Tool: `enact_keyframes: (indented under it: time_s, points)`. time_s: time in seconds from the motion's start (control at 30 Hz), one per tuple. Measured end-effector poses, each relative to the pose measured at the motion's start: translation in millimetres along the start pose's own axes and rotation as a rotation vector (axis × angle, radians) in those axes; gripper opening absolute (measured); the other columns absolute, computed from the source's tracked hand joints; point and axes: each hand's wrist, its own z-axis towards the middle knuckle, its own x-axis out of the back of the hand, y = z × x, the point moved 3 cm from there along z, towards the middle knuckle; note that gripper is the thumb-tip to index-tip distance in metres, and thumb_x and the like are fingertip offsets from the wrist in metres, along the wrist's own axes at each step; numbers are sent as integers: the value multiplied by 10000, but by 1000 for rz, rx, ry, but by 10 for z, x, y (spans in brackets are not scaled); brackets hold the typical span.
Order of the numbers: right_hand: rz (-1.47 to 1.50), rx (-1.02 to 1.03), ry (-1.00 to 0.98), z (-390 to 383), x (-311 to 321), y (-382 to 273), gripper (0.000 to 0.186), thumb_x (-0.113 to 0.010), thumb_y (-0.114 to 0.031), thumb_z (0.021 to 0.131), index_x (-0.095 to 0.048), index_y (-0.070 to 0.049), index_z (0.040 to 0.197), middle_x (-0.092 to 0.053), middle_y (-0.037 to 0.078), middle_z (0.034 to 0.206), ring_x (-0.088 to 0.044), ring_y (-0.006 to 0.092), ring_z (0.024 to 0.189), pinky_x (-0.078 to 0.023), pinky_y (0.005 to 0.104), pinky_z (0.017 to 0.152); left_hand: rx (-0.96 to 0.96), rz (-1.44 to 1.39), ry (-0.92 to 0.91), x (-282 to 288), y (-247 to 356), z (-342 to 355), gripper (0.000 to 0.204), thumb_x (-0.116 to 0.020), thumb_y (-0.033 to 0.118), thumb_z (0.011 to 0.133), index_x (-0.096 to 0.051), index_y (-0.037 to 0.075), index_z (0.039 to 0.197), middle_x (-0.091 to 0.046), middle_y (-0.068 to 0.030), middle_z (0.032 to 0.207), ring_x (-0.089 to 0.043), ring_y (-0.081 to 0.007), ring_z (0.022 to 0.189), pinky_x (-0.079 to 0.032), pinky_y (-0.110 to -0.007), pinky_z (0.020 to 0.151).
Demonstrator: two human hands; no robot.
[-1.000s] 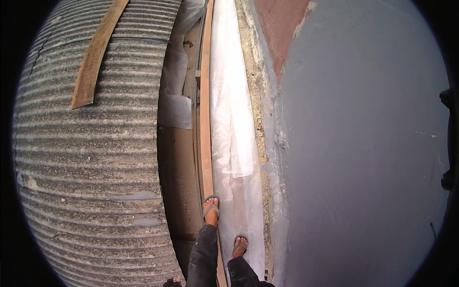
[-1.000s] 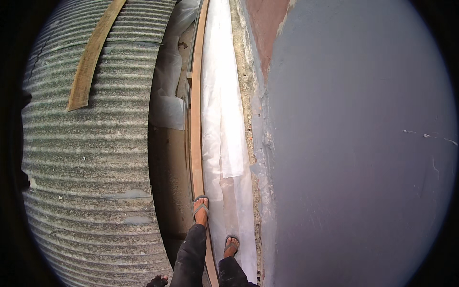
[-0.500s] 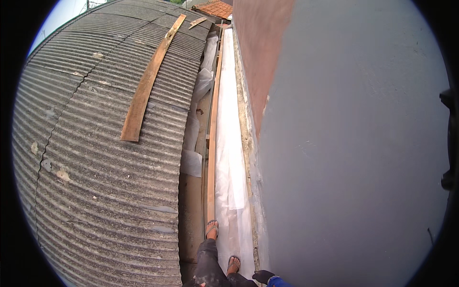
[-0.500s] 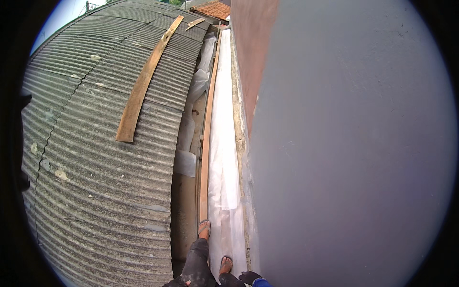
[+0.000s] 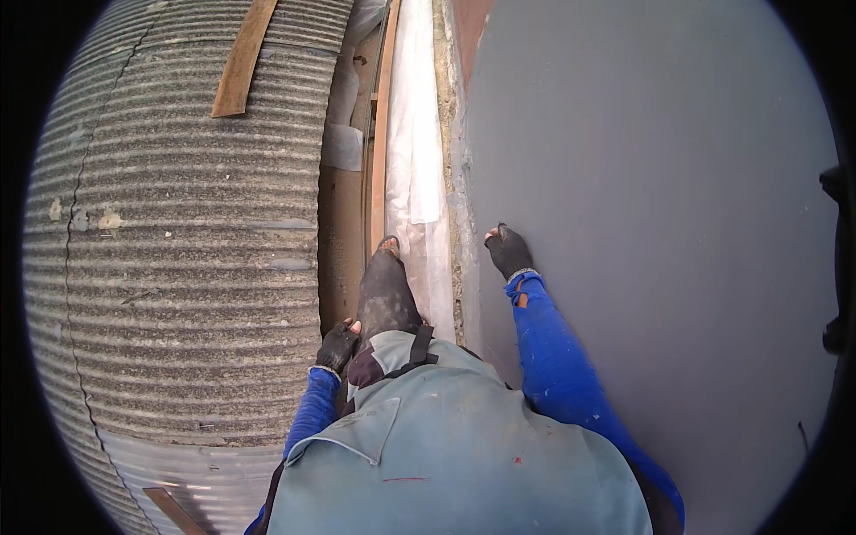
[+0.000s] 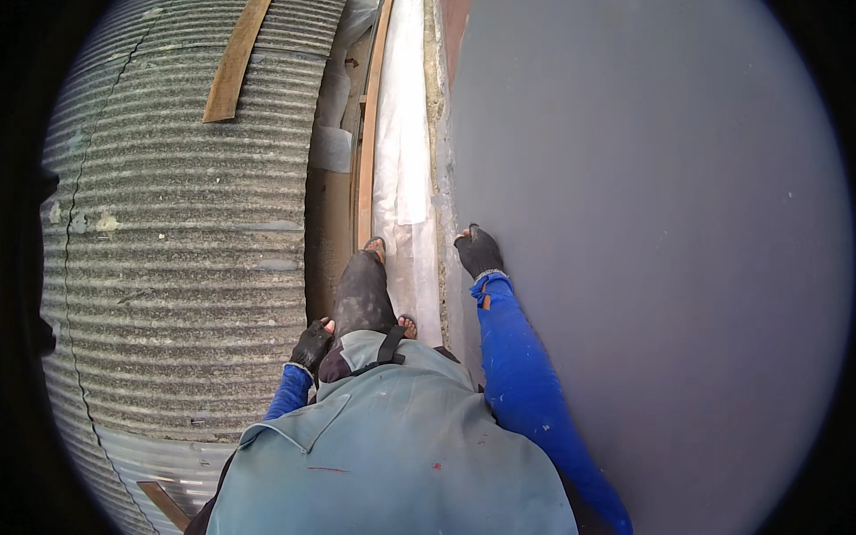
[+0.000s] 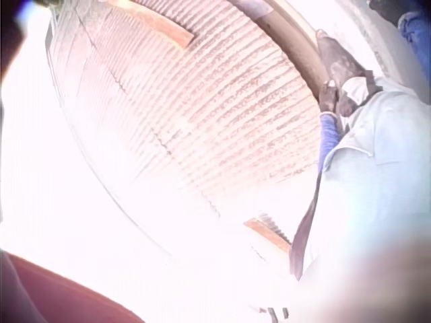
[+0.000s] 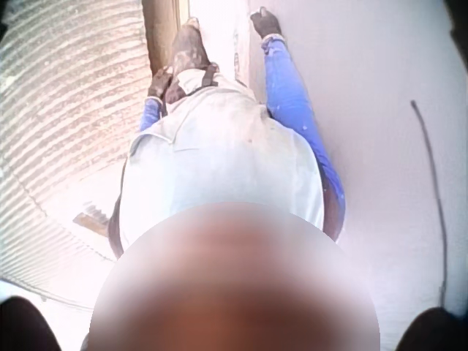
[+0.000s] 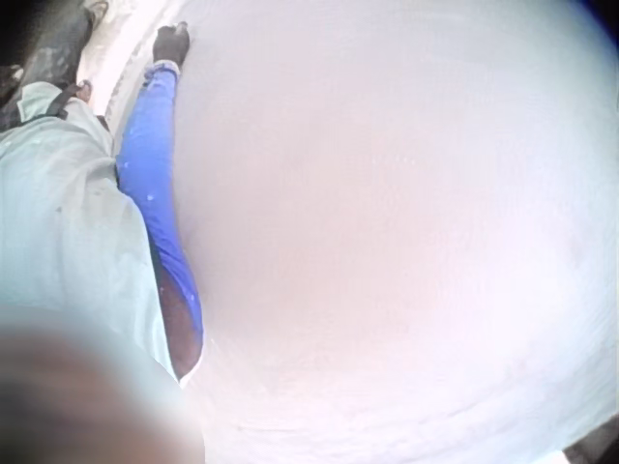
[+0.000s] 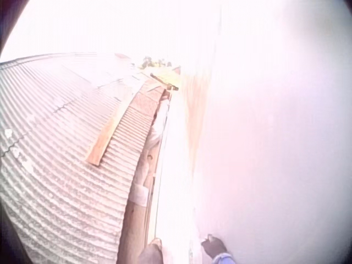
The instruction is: The person walks along a narrow ridge between two roof sections and repeatedly smooths a white plastic sheet into place along the seam. The person uses both hands to press and adjust the sheet while moving forward and backward along the ridge.
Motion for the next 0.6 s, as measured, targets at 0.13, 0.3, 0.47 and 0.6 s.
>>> enact_keyframes:
  time_s: [0.13, 0.3, 0.47, 0.6]
  points:
    - [-91, 5, 5, -45, -33, 2, 474, -619, -311, 831, -605, 10, 1180, -629, 219, 1181, -615, 336, 1096, -469, 398, 956, 82, 111, 42, 43, -612, 167, 568, -553, 452, 942, -568, -15, 1263, -643, -194, 1186, -602, -262, 1109, -446, -342, 953]
    - [-44, -159, 109, 28, -63, -65, 551, -623, -303, 807, -560, 24, 1246, -594, 251, 1228, -571, 374, 1156, -438, 422, 1002, -99, 841, -279, 70, -1642, 433, 342, -494, 381, 931, -651, 125, 1096, -646, -233, 1091, -614, -400, 1034, -514, -460, 859]
    - [-212, -149, -46, 584, -121, -413, 621, -618, -337, 800, -531, 22, 1299, -550, 260, 1285, -525, 376, 1217, -404, 422, 1051, -179, 1049, -437, 106, -1728, 905, 372, -419, 379, 965, -678, 114, 1004, -664, -222, 1010, -633, -400, 983, -510, -501, 859]
    - [-280, -31, -27, 1510, -69, -994, 623, -632, -329, 796, -529, 28, 1297, -548, 282, 1270, -523, 381, 1209, -401, 416, 1054, -170, 970, -284, 234, -769, 1623, 413, -338, 331, 1010, -652, 68, 1069, -656, -202, 1084, -625, -392, 1004, -521, -468, 860]
